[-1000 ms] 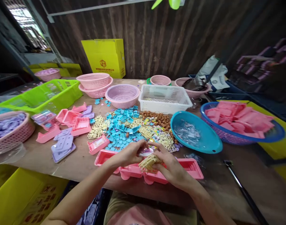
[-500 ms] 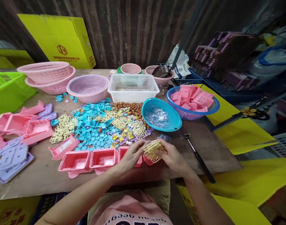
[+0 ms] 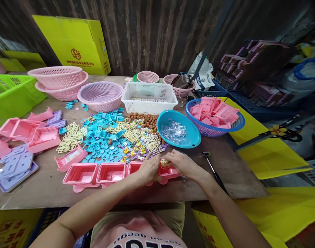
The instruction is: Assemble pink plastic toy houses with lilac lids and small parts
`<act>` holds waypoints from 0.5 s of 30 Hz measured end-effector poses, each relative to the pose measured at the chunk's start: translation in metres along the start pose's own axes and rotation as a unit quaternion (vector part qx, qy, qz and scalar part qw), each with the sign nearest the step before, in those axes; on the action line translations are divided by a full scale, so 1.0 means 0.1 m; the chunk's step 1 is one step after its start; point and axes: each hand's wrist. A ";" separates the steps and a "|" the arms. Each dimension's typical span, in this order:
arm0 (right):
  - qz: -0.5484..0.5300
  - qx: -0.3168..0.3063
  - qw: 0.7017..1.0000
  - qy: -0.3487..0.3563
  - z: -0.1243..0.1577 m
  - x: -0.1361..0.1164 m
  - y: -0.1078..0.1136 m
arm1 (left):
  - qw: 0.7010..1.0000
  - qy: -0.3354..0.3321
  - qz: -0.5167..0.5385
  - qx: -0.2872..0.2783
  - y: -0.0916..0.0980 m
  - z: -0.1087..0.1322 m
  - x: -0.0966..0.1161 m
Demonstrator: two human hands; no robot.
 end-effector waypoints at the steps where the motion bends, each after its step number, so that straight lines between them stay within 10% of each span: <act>1: 0.030 -0.015 0.999 0.017 -0.01 -0.03 -0.01 | 1.000 -0.004 0.006 0.000 0.01 0.00 -0.02; 10: 0.075 0.042 0.994 -0.061 0.14 -0.04 -0.39 | 1.000 -0.020 0.004 0.012 -0.02 0.00 -0.09; 15: 0.068 -0.051 0.993 -0.079 0.23 0.01 -0.40 | 1.000 -0.001 0.003 -0.014 -0.02 -0.01 -0.06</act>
Point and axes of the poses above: each hand's wrist, its own z-axis away from the middle knuckle, its own y-axis out of the back of the hand, x = y × z, and after that the axes turned 8 degrees about y, right-handed
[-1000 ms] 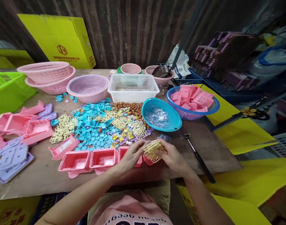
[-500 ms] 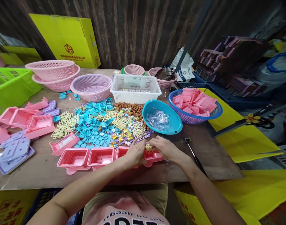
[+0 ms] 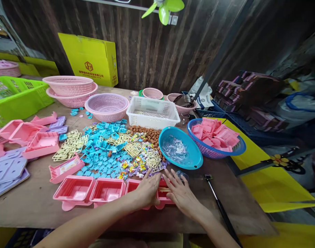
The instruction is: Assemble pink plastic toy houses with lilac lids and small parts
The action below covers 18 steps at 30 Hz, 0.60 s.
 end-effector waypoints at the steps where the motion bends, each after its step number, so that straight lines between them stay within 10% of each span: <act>1: 0.008 -0.007 1.000 -0.003 0.00 0.01 0.00 | 1.000 0.005 0.004 0.001 0.01 0.00 0.01; 12: -0.019 0.062 0.997 -0.036 0.02 0.32 0.01 | 0.996 -0.036 0.077 -0.012 0.19 0.05 -0.05; 18: -0.041 0.075 0.989 -0.123 -0.71 0.21 0.27 | 0.996 0.089 -0.005 0.015 0.71 -0.12 -0.39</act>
Point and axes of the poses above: each hand's wrist, its own z-axis away from the middle knuckle, its own y-axis out of the back of the hand, x = y × z, and after that the axes turned 8 degrees about y, right-handed
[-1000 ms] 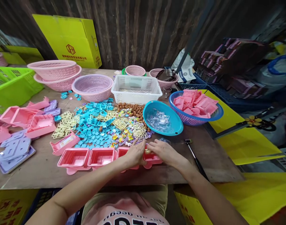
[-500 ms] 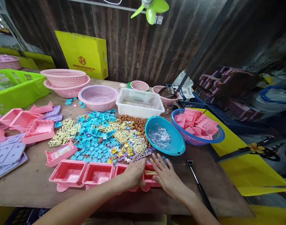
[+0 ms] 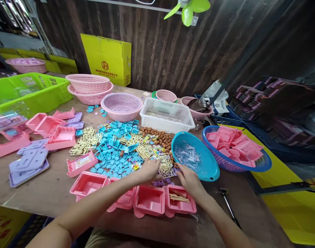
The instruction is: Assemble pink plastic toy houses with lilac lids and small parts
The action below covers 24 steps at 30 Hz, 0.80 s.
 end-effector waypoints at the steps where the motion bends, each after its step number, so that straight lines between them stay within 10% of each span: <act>1: 0.012 -0.012 1.000 -0.015 -0.15 -0.09 -0.03 | 0.999 0.030 -0.018 0.009 0.07 -0.07 -0.08; 11: 0.059 0.018 0.996 -0.071 -0.83 -0.38 -0.36 | 0.980 0.177 -0.049 0.079 0.17 -0.66 -0.58; 24: -0.064 0.086 0.974 0.198 -0.88 -0.28 0.07 | 0.991 0.038 0.127 0.013 0.54 -0.55 -0.80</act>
Point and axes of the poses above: each hand's wrist, its own z-axis away from the middle knuckle, its own y-axis out of the back of the hand, x = y × z, and after that the axes turned 8 degrees about y, right-handed
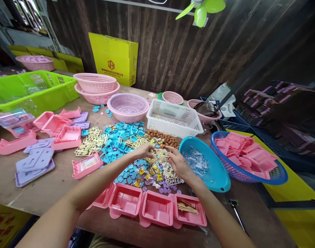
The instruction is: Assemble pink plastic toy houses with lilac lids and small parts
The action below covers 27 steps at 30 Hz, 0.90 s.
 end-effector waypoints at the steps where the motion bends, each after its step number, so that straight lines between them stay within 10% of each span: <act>1: -0.014 0.001 1.000 0.022 -0.01 -0.02 -0.02 | 1.000 -0.020 0.013 -0.017 0.03 0.04 0.01; 9: -0.056 -0.008 0.998 0.014 0.08 -0.16 -0.22 | 0.986 -0.072 0.050 -0.143 0.16 0.13 -0.07; 20: -0.029 0.047 0.997 -0.045 0.56 0.04 -0.08 | 0.996 0.054 -0.065 0.028 -0.10 -0.01 0.13; 27: -0.017 0.078 0.996 -0.033 0.57 -0.02 -0.13 | 0.948 0.240 -0.146 0.149 0.26 0.15 -0.44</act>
Point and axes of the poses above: each hand's wrist, its own z-axis away from the middle knuckle, its own y-axis out of the back of the hand, x = y × z, and after that the axes turned 8 degrees about y, right-handed
